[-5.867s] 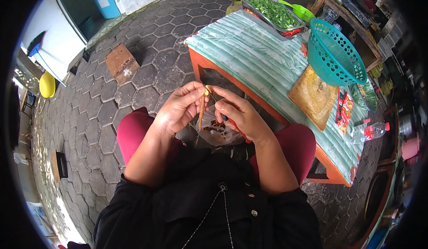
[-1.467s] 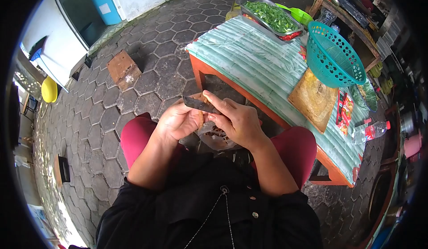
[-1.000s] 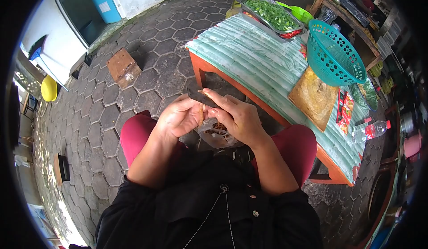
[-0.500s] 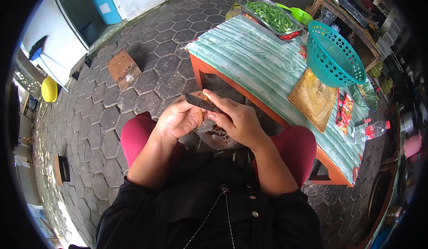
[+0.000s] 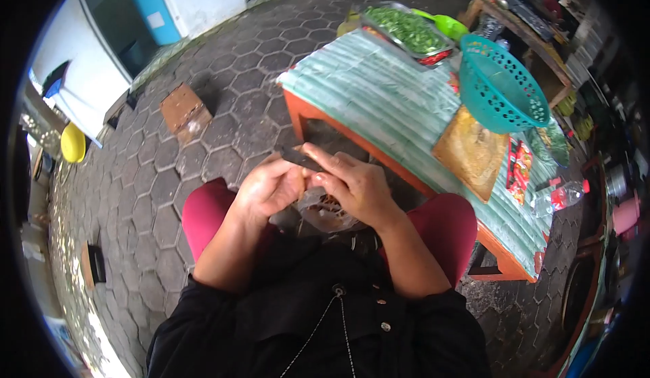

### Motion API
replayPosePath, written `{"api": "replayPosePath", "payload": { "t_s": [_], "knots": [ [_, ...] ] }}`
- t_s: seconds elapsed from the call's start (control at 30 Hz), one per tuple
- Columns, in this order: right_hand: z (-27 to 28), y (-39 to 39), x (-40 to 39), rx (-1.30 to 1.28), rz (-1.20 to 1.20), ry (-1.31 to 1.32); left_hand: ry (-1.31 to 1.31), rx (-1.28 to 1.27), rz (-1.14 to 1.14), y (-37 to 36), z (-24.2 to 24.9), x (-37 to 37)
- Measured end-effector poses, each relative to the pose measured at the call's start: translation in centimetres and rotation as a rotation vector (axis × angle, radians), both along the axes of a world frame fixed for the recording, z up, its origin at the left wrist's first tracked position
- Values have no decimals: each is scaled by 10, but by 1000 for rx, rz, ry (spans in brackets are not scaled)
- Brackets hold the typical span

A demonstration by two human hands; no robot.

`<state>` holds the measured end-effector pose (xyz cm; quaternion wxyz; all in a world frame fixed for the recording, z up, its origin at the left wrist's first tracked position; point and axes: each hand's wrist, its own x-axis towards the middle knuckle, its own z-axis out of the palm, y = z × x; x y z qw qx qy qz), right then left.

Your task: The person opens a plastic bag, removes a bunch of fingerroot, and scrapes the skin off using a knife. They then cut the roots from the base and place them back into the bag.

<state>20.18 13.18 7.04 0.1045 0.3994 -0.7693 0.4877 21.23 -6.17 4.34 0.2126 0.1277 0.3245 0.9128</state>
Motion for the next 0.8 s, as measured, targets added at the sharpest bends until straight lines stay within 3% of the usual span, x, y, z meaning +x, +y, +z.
{"api": "replayPosePath", "payload": {
  "t_s": [0.03, 0.13, 0.47, 0.8],
  "knots": [
    [1, -3, -1, -5, -43, 126, 10, 8, 23, -3, -8, 0],
    [6, 4, 2, 19, 59, -103, -33, -39, 93, 7, 20, 10],
    [3, 3, 4, -14, 51, -87, -54, -80, 103, 5, 17, 6],
    [4, 7, 2, -80, 224, -281, -39, -74, 126, 2, 14, 9]
  ]
}}
